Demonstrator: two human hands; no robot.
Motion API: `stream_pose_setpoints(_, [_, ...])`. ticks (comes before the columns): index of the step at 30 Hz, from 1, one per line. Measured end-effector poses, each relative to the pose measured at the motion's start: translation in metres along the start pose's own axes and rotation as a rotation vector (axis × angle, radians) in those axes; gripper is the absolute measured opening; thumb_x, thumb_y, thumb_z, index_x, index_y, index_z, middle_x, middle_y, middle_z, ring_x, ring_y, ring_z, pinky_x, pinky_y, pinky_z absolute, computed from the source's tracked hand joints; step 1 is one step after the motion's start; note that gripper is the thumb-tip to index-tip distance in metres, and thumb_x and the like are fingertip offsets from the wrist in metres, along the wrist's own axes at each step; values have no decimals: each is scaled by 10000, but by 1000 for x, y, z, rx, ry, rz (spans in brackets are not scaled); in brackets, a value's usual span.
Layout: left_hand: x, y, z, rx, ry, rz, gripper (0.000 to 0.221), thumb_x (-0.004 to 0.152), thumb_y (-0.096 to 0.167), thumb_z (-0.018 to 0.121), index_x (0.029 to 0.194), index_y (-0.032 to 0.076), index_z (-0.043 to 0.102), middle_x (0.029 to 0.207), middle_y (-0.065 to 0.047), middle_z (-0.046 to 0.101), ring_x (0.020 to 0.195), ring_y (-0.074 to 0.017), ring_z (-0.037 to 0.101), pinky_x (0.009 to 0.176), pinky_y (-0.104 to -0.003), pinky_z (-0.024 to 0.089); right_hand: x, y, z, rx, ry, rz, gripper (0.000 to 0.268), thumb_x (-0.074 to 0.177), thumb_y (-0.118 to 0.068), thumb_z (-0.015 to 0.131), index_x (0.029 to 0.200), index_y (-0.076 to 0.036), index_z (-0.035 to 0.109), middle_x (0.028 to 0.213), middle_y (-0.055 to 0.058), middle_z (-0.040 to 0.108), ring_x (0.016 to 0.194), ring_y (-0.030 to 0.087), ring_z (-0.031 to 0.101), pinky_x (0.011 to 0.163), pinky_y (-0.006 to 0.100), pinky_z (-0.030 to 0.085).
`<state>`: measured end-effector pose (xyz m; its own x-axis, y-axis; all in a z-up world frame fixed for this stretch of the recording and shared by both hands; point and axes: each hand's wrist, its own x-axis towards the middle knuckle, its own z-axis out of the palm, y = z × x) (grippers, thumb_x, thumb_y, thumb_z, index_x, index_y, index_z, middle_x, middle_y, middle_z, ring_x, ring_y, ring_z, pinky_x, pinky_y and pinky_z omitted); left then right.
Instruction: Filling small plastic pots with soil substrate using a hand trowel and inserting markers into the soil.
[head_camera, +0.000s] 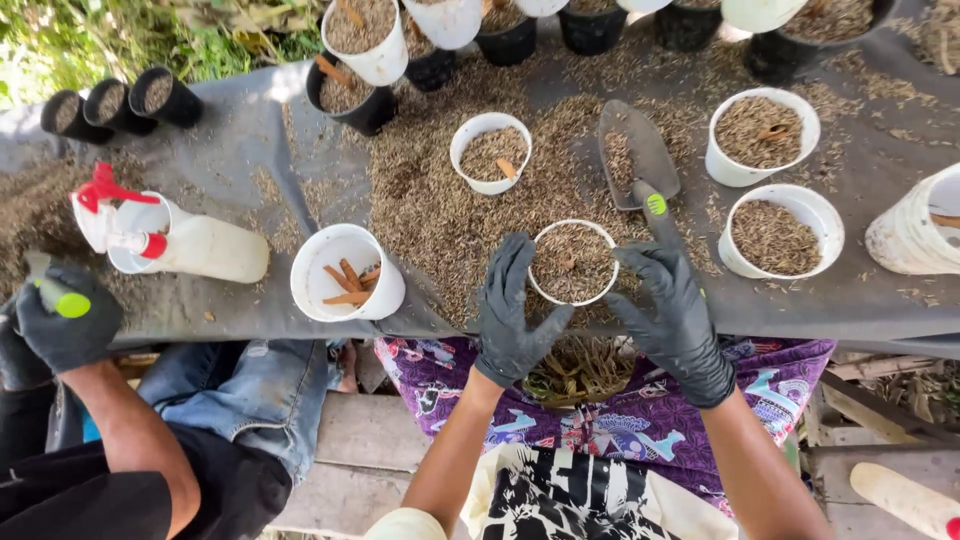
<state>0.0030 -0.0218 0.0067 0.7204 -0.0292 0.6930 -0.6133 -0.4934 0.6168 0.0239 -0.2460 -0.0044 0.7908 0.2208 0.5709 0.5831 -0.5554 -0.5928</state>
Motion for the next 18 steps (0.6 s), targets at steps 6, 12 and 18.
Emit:
stream_pose_setpoints(6, [2, 6, 5, -75, -74, -125, 813, 959, 444, 698, 1602, 102, 335, 1620, -208, 362, 1487, -459, 348, 1196, -638, 315, 5, -1, 0, 153, -76, 38, 500, 850, -230, 828, 1278, -77, 619, 1239, 216, 573, 1139, 443, 628, 866, 512, 592])
stream_pose_setpoints(12, [-4, 4, -4, 109, -72, -56, 769, 984, 553, 598, 1608, 160, 381, 1668, -122, 353, 1545, -406, 298, 1229, -583, 266, 15, 7, -8, -154, -89, -226, 626, 939, -507, 655, 1434, -130, 584, 1386, 181, 553, 1327, 400, 539, 1048, 541, 481])
stream_pose_setpoints(18, [-4, 0, -7, 175, -107, -122, 740, 1009, 653, 477, 1593, 200, 429, 1653, -74, 397, 1559, -483, 215, 1207, -672, 200, 21, 29, 1, -358, -122, -401, 582, 1022, -595, 405, 1413, -250, 663, 1442, 10, 628, 1431, 287, 426, 1072, 461, 438])
